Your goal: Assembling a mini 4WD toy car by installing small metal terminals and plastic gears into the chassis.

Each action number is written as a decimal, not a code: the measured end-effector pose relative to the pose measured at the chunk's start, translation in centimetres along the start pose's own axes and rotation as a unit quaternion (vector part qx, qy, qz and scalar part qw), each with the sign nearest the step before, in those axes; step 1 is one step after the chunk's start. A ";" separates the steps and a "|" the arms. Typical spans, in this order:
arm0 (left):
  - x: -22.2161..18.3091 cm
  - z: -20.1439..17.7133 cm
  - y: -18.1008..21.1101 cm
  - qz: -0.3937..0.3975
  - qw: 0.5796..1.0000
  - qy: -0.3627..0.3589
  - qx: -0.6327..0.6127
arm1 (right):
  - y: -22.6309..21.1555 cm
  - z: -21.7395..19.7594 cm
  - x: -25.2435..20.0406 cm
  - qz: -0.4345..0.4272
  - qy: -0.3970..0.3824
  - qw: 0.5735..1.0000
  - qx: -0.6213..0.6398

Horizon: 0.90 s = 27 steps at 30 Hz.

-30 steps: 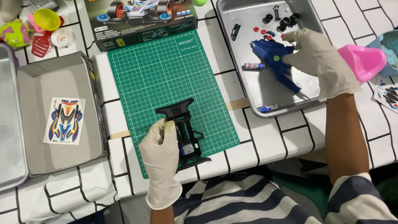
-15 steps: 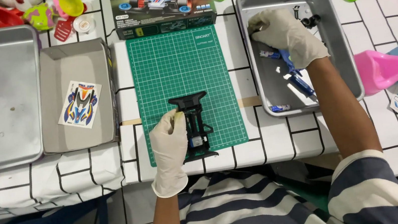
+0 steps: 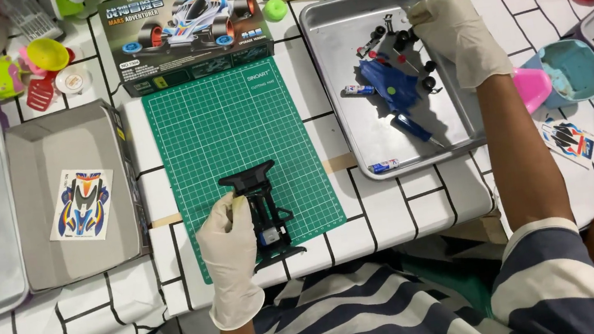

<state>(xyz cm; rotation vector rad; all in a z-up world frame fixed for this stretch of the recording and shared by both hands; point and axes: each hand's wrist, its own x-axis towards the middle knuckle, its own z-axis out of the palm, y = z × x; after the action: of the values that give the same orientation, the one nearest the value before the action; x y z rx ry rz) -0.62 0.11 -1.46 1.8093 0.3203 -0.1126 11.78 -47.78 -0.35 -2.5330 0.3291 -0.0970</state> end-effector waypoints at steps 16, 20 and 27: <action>1.9 0.5 -5.7 0.008 1.000 -0.001 -0.017 | -7.0 -0.1 -6.0 0.106 -0.136 0.982 -0.077; 1.8 0.4 -5.7 0.020 1.000 -0.007 -0.021 | -6.5 -0.1 -6.7 0.144 -0.198 0.955 -0.168; 0.2 0.3 -1.0 0.045 0.999 0.009 0.010 | -12.4 -6.0 -8.6 0.122 -0.115 0.986 -0.006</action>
<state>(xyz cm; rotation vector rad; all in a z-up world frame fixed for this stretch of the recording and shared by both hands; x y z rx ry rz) -0.65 0.07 -2.57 1.8423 0.2502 -0.0369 5.30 -38.88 11.58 -2.4615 0.5426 0.2907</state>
